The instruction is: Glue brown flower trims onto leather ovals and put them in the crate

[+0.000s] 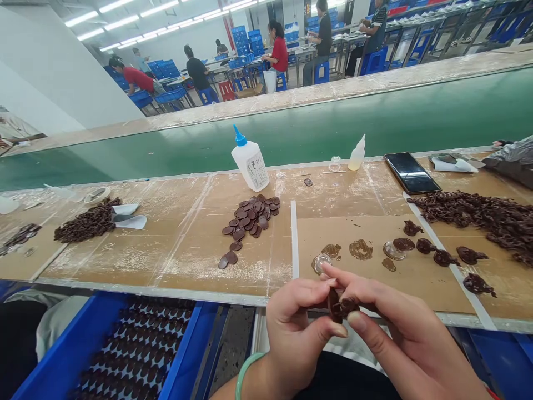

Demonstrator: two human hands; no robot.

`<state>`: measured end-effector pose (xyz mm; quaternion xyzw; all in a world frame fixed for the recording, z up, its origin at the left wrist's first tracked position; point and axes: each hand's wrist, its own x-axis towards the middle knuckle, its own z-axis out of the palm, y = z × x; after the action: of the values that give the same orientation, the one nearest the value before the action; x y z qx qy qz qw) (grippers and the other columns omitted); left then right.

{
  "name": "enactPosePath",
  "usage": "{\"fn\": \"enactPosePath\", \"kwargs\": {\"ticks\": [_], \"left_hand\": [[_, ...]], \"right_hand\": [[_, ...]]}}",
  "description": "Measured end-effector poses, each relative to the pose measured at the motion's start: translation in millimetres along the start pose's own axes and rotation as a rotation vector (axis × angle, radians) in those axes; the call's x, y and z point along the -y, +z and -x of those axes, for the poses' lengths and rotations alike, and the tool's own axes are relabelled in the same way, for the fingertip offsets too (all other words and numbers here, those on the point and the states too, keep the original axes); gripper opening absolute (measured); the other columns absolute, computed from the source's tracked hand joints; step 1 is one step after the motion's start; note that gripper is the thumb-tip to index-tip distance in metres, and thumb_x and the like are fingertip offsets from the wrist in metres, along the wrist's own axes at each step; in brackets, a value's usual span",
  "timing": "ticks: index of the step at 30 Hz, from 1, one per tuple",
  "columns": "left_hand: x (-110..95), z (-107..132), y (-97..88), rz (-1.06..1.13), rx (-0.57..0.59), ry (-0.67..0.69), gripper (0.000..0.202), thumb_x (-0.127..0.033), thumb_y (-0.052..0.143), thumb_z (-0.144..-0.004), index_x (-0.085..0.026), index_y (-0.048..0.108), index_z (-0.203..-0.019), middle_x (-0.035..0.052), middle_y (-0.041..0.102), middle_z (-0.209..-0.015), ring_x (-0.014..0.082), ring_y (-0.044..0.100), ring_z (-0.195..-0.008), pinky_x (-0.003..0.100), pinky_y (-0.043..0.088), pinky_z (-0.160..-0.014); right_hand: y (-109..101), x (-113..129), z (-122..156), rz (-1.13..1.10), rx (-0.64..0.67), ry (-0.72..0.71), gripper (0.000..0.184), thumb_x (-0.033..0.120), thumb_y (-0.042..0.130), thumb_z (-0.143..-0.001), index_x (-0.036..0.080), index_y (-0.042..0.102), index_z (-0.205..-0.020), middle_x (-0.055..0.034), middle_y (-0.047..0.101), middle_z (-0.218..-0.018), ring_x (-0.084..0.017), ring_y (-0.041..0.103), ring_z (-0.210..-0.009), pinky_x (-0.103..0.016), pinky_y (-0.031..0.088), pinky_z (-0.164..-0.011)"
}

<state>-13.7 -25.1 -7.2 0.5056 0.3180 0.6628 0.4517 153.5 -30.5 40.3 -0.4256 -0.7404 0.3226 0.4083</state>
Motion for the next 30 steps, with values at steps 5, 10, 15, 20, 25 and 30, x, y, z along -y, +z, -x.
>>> {"fn": "enactPosePath", "kwargs": {"ticks": [5, 10, 15, 20, 25, 30], "left_hand": [[0.1, -1.0, 2.2, -0.006, -0.001, 0.03, 0.034, -0.032, 0.093, -0.072, -0.029, 0.08, -0.104, -0.0016, 0.079, -0.092, 0.0141, 0.076, -0.086, 0.026, 0.061, -0.091], [-1.6, -2.1, 3.1, -0.05, 0.003, 0.048, 0.031, -0.032, 0.092, -0.073, -0.029, 0.079, -0.102, -0.0027, 0.078, -0.091, 0.0134, 0.075, -0.083, 0.026, 0.061, -0.09], [-2.3, -2.6, 3.7, -0.11, 0.009, 0.094, 0.03, -0.038, 0.09, -0.075, -0.028, 0.078, -0.101, -0.0016, 0.079, -0.09, 0.0148, 0.075, -0.083, 0.027, 0.062, -0.086], [-5.0, -3.7, 3.7, -0.151, 0.018, 0.11, 0.031, -0.036, 0.091, -0.074, -0.028, 0.078, -0.102, -0.0018, 0.079, -0.091, 0.0142, 0.075, -0.082, 0.026, 0.062, -0.085], [-7.1, -3.0, 3.6, -0.171, 0.024, 0.1, 0.031, -0.036, 0.091, -0.075, -0.029, 0.077, -0.102, 0.0, 0.08, -0.093, 0.0172, 0.076, -0.085, 0.03, 0.062, -0.086], [-8.9, -4.2, 5.1, -0.19, 0.019, 0.104, 0.031, -0.038, 0.091, -0.074, -0.029, 0.078, -0.1, 0.0008, 0.079, -0.09, 0.018, 0.077, -0.082, 0.03, 0.063, -0.082]], "right_hand": [[-0.1, 4.1, -5.9, -0.01, -0.044, -0.045, 0.017, 0.015, 0.059, -0.095, 0.027, 0.068, -0.103, -0.0014, 0.073, -0.133, -0.013, 0.066, -0.125, -0.013, 0.05, -0.101], [-0.9, 5.8, -6.4, -0.024, -0.024, -0.033, 0.018, 0.014, 0.059, -0.096, 0.027, 0.068, -0.105, -0.0025, 0.072, -0.135, -0.014, 0.065, -0.127, -0.014, 0.05, -0.102], [-1.8, 3.1, -4.7, -0.064, -0.063, -0.035, 0.021, 0.013, 0.061, -0.094, 0.028, 0.067, -0.107, -0.0012, 0.073, -0.133, -0.014, 0.068, -0.124, -0.016, 0.052, -0.101], [-2.6, 1.2, -4.2, -0.069, -0.048, -0.029, 0.022, 0.013, 0.061, -0.094, 0.03, 0.067, -0.107, 0.0011, 0.073, -0.134, -0.014, 0.067, -0.124, -0.016, 0.052, -0.101], [-3.6, 3.5, -4.1, -0.081, -0.067, -0.049, 0.02, 0.014, 0.062, -0.094, 0.029, 0.069, -0.105, -0.0009, 0.075, -0.13, -0.015, 0.068, -0.123, -0.016, 0.054, -0.099], [-5.0, 1.2, -2.6, -0.082, -0.045, -0.018, 0.018, 0.015, 0.061, -0.095, 0.027, 0.069, -0.106, -0.0043, 0.074, -0.131, -0.019, 0.068, -0.123, -0.022, 0.057, -0.1]]}}
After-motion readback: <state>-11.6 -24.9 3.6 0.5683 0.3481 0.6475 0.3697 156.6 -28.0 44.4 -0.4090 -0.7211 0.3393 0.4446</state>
